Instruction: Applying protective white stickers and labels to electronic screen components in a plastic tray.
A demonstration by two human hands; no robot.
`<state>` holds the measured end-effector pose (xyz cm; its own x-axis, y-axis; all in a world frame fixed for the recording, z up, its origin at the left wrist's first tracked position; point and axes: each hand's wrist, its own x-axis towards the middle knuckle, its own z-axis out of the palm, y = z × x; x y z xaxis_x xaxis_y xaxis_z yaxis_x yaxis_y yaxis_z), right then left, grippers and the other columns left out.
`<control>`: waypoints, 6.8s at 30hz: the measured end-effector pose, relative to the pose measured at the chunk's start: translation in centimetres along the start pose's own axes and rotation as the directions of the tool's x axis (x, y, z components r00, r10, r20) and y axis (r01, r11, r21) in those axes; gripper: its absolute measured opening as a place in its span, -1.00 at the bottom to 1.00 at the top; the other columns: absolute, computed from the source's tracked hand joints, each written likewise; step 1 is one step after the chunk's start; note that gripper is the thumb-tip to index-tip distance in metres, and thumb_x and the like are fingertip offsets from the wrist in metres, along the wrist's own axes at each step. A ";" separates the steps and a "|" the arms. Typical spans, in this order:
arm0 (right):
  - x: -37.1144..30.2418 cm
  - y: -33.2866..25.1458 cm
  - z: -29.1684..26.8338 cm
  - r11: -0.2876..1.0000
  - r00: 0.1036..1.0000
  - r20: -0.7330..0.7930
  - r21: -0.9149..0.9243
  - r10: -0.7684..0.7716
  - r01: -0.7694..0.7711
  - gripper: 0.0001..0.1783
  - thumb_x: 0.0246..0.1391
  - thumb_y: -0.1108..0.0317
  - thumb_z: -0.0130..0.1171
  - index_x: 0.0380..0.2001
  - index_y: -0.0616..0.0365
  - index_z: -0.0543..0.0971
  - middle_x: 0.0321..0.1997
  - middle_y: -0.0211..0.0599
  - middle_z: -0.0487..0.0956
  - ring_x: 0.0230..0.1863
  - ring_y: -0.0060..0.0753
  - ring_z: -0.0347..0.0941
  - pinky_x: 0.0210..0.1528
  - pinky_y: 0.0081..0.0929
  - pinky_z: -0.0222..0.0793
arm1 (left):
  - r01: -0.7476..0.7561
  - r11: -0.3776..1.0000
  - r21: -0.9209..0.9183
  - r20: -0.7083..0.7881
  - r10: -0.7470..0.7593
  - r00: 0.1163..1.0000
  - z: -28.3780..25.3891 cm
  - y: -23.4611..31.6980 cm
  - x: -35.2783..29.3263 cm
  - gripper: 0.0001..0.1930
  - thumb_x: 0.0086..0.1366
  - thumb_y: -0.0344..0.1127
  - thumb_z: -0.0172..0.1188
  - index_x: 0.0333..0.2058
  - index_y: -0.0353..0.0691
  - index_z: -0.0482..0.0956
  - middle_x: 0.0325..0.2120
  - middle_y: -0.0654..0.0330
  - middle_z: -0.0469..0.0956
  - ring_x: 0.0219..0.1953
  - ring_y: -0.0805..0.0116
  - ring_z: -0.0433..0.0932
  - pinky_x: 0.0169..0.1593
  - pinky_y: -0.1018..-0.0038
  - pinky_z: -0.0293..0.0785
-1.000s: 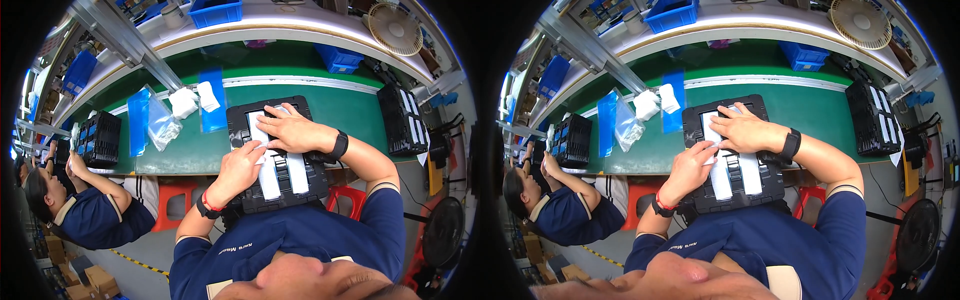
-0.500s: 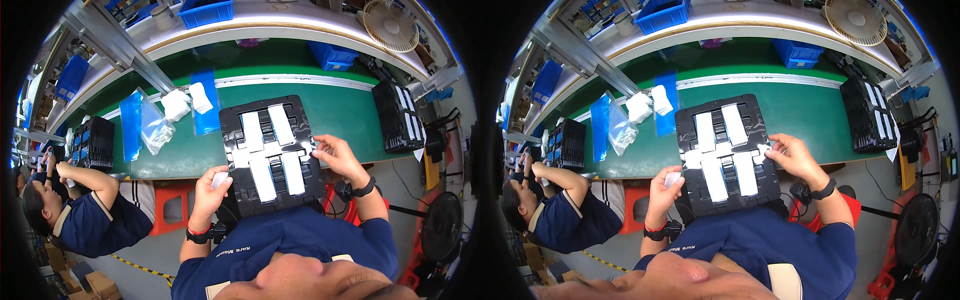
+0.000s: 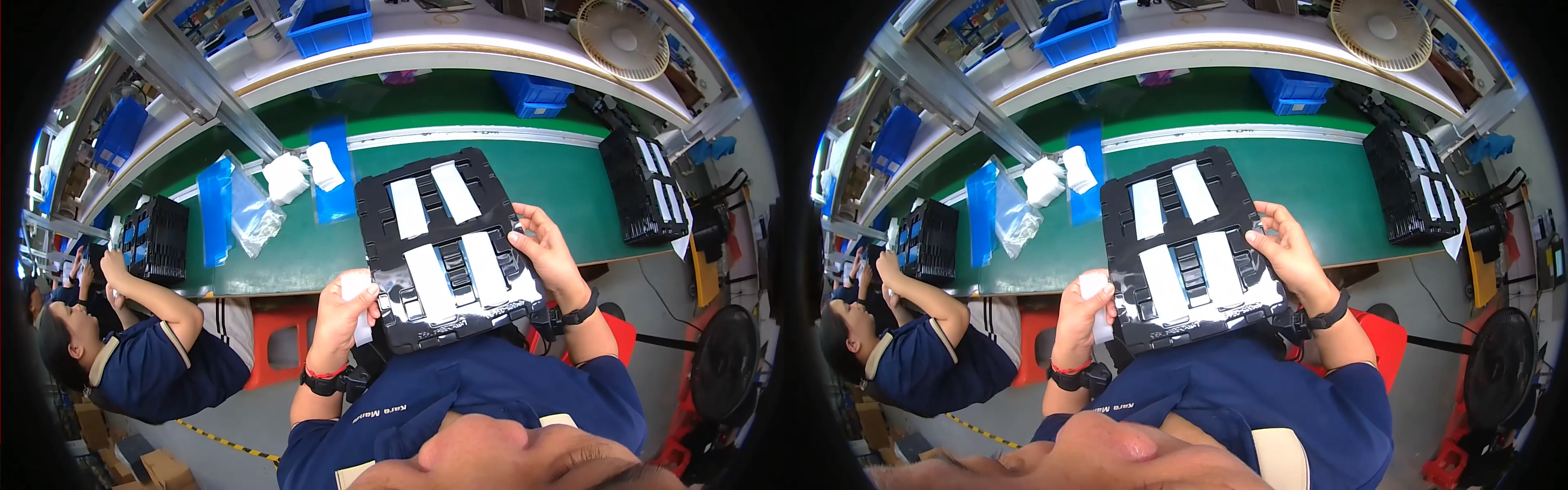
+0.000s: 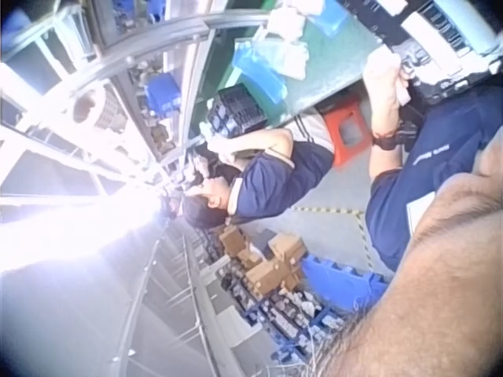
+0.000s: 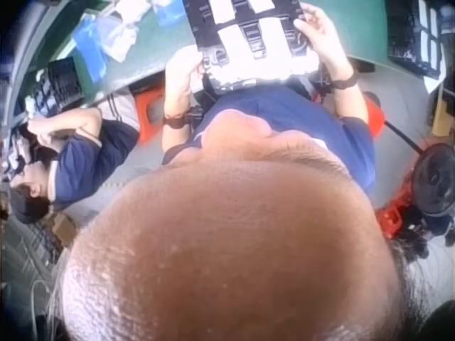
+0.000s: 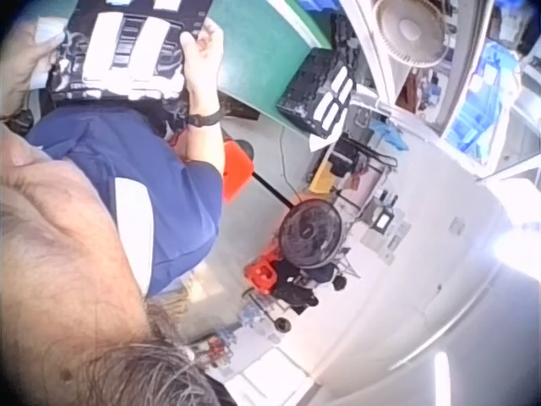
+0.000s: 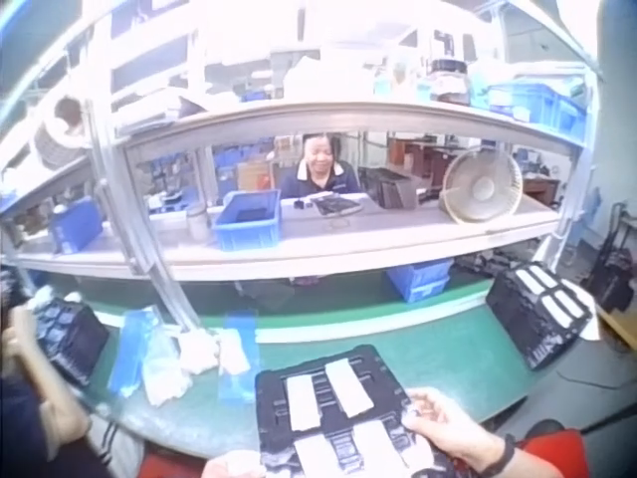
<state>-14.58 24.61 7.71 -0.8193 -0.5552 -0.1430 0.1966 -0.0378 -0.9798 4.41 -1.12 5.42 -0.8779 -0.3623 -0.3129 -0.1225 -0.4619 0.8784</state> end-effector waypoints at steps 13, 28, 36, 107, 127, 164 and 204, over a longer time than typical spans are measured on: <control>-0.1 -0.1 -9.6 0.944 0.978 -0.135 0.269 -0.159 0.191 -0.38 0.04 0.44 0.19 0.13 0.35 0.19 -0.13 -0.12 0.56 -0.20 -0.49 0.54 -0.12 -0.59 0.47 | 0.005 0.984 0.177 0.307 -0.060 0.950 6.2 1.4 3.9 -0.66 0.18 -0.47 0.19 -0.05 -0.36 0.41 -0.43 0.11 0.56 -0.60 0.53 0.48 -0.58 0.65 0.39; 0.8 6.3 -27.1 0.970 0.891 -0.429 0.110 -0.149 0.215 -0.52 0.07 0.50 0.13 0.08 0.30 0.31 -0.10 -0.23 0.54 -0.12 -0.49 0.49 -0.02 -0.55 0.42 | -0.028 0.966 0.255 0.242 -0.036 0.970 5.4 0.6 4.7 -0.76 0.21 -0.46 0.16 -0.14 -0.36 0.45 -0.49 0.10 0.53 -0.62 0.50 0.46 -0.58 0.63 0.37; 1.5 7.1 -28.2 0.903 0.790 -0.571 -0.427 -0.224 -0.053 -0.59 0.05 0.48 0.14 0.01 0.29 0.42 -0.17 -0.13 0.57 -0.20 -0.42 0.53 -0.13 -0.51 0.44 | -0.049 0.962 0.270 0.258 -0.023 0.966 5.0 0.0 4.8 -0.75 0.19 -0.46 0.18 -0.15 -0.37 0.44 -0.50 0.11 0.52 -0.62 0.49 0.45 -0.57 0.61 0.37; -1.2 3.4 -22.0 0.121 0.544 -0.041 -0.986 -0.838 0.114 -0.90 -0.09 0.59 0.14 -0.43 0.26 0.46 -0.34 -0.10 0.53 -0.28 -0.04 0.50 -0.26 -0.34 0.46 | 0.056 0.967 0.248 0.269 -0.125 0.955 9.2 1.4 8.8 -0.81 0.22 -0.52 0.04 -0.17 -0.29 0.44 -0.59 0.26 0.39 -0.55 0.50 0.37 -0.43 0.57 0.34; -2.0 5.6 -21.3 0.217 0.726 -0.022 -0.960 -0.687 0.176 -0.91 -0.08 0.60 0.15 -0.45 0.25 0.47 -0.31 -0.13 0.57 -0.26 -0.13 0.54 -0.23 -0.40 0.46 | 0.051 0.975 0.217 0.269 -0.110 0.957 8.0 1.1 8.9 -0.83 0.21 -0.51 0.08 -0.20 -0.34 0.44 -0.60 0.26 0.39 -0.56 0.50 0.37 -0.43 0.54 0.36; 0.8 -2.6 -8.5 0.648 0.851 -0.002 -0.649 -0.525 0.398 -0.78 -0.08 0.44 0.23 -0.29 0.24 0.56 -0.30 -0.20 0.58 -0.23 -0.34 0.53 -0.18 -0.50 0.41 | -0.063 0.969 0.241 0.294 -0.011 0.956 7.8 2.0 8.4 -0.67 0.09 -0.56 0.19 -0.13 -0.29 0.43 -0.51 0.26 0.46 -0.49 0.49 0.43 -0.37 0.58 0.38; 12.8 0.1 5.9 0.891 0.851 0.515 -0.429 0.105 0.149 -0.84 -0.01 0.43 0.28 -0.54 0.20 0.50 -0.61 -0.54 0.46 -0.56 -0.78 0.30 -0.52 -0.73 0.24 | -0.645 -0.168 0.746 0.636 -0.107 0.764 5.5 8.1 16.2 -0.62 -0.03 -0.56 0.06 -0.18 -0.08 0.51 -0.31 0.05 0.42 -0.31 -0.02 0.50 -0.29 0.20 0.41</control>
<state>-21.86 12.66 6.62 -0.3992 -0.9041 -0.1525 -0.1783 0.2398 -0.9543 -13.38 -6.23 9.42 -0.9521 0.2877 -0.1037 0.2412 0.9148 0.3240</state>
